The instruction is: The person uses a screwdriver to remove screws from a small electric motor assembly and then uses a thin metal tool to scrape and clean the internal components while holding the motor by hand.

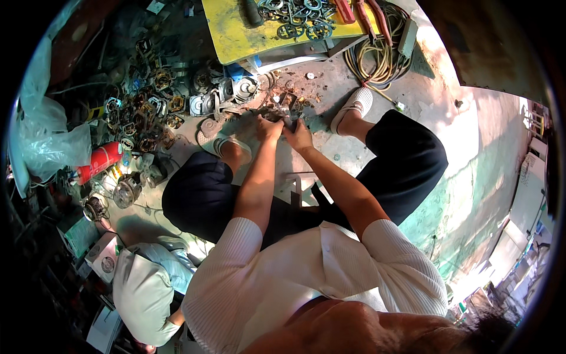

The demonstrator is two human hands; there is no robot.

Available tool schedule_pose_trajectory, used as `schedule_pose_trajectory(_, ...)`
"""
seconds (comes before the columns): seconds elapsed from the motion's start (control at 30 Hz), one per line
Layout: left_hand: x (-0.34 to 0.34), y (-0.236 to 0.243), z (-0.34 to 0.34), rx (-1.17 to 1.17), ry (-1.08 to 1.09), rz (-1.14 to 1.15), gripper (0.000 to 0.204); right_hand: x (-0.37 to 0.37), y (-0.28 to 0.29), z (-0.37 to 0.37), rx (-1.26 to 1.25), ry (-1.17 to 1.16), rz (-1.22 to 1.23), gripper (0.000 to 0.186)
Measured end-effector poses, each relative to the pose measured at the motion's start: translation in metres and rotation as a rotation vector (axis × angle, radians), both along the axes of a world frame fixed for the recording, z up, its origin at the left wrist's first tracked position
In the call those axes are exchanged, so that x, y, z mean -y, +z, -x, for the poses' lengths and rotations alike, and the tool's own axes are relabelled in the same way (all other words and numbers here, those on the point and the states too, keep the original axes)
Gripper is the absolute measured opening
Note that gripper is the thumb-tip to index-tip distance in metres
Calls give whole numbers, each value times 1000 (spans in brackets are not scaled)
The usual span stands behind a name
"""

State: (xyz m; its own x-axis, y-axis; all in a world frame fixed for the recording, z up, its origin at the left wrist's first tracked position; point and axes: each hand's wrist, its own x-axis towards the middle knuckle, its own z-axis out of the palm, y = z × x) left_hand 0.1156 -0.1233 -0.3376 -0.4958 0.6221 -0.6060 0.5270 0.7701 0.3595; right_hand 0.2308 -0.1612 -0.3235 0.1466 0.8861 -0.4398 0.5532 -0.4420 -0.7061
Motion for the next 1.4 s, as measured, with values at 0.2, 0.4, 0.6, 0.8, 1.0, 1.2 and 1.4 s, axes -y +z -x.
schedule_pose_trajectory(0.2, 13, -42, 26, 161, 3, -63, 93, 6, -24, 22, -14, 6, -92, 53)
schedule_pose_trajectory(0.4, 21, -66, 41, 545, 276, 28, 52, -3, 0, 37, 181, -135, -138, 62)
schedule_pose_trajectory(0.6, 4, 2, 32, 120, -239, 91, 63, -21, -4, 16, -66, -263, 166, 75)
schedule_pose_trajectory(0.8, 31, 5, -1, -339, -565, -278, 78, -17, -57, 18, -321, -500, 314, 65)
schedule_pose_trajectory(1.0, 38, -39, 1, -502, -605, -349, 62, -19, -38, -11, -468, -364, 480, 45)
schedule_pose_trajectory(1.2, 21, -7, 2, -337, -614, -350, 105, -15, -36, -47, -117, -76, 67, 46)
schedule_pose_trajectory(1.4, 12, -20, -1, -341, -553, -273, 120, -31, 101, -58, 151, 312, 72, 38)
